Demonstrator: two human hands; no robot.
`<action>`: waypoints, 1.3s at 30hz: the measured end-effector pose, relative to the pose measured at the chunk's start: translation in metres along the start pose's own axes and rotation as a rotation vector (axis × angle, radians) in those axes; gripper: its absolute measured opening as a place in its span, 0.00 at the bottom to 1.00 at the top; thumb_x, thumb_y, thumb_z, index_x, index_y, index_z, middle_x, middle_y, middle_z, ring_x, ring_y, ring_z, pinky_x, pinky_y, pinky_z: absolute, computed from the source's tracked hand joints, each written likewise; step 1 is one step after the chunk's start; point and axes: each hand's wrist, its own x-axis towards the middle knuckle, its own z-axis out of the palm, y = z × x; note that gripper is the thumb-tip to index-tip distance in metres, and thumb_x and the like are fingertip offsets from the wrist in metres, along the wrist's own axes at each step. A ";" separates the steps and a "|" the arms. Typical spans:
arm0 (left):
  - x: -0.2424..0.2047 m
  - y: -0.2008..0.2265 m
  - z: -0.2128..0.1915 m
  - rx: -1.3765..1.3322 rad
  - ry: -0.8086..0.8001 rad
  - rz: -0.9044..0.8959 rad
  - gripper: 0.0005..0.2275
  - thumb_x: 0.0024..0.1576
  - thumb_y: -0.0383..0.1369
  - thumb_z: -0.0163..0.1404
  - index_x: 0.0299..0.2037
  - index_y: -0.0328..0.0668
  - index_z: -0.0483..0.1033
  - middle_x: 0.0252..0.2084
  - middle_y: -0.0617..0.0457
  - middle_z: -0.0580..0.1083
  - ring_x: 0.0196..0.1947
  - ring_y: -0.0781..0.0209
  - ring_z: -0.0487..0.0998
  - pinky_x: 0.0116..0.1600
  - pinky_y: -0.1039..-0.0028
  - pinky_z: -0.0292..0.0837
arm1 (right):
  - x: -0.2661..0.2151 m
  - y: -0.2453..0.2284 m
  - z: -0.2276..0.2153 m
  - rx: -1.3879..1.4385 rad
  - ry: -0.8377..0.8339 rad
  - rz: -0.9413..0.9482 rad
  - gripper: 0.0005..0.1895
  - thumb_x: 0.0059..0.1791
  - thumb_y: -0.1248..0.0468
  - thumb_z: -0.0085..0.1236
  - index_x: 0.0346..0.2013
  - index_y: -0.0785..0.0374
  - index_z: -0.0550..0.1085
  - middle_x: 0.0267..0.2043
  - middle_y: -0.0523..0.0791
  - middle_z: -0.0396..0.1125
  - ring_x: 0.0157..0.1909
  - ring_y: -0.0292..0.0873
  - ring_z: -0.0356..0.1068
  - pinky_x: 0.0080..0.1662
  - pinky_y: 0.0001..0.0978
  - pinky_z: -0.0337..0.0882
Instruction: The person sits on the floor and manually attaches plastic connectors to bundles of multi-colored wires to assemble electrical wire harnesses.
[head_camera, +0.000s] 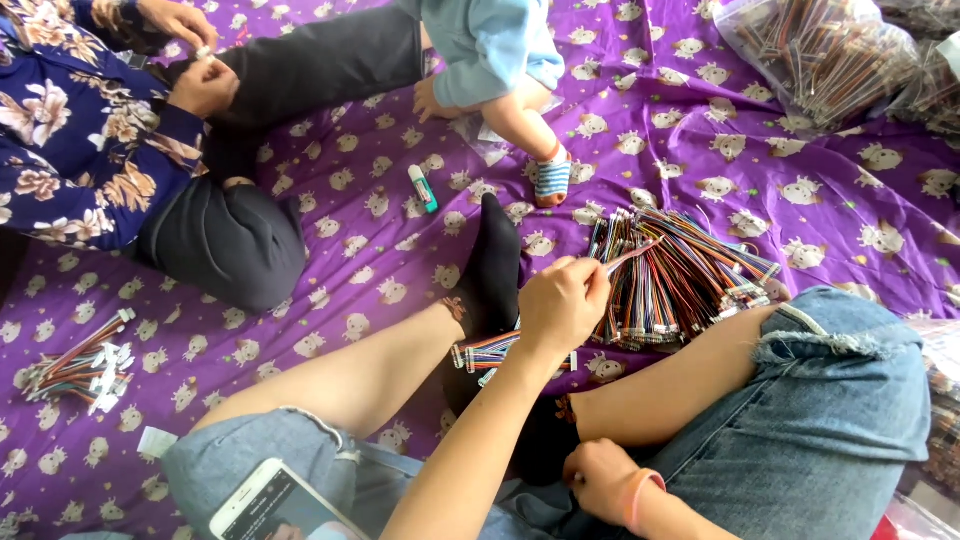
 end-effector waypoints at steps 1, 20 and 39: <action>0.001 0.009 -0.008 -0.102 0.025 -0.019 0.04 0.51 0.28 0.47 0.28 0.40 0.75 0.20 0.53 0.72 0.13 0.60 0.67 0.20 0.72 0.61 | -0.007 -0.007 -0.011 0.228 0.016 -0.025 0.06 0.35 0.66 0.58 0.24 0.56 0.81 0.22 0.37 0.73 0.22 0.33 0.66 0.30 0.21 0.69; -0.072 0.049 -0.067 -0.027 -0.154 0.309 0.05 0.47 0.28 0.55 0.32 0.37 0.77 0.37 0.52 0.76 0.32 0.59 0.77 0.35 0.75 0.71 | -0.047 -0.024 -0.080 1.548 0.143 -0.073 0.11 0.48 0.65 0.50 0.24 0.70 0.71 0.20 0.46 0.60 0.20 0.36 0.55 0.20 0.23 0.50; -0.099 0.030 -0.070 -1.159 -0.430 -0.548 0.03 0.51 0.25 0.53 0.32 0.30 0.75 0.37 0.49 0.75 0.31 0.68 0.72 0.40 0.82 0.68 | -0.074 -0.023 -0.055 1.482 -0.156 -0.146 0.17 0.50 0.61 0.46 0.19 0.69 0.66 0.14 0.45 0.55 0.14 0.32 0.46 0.17 0.22 0.44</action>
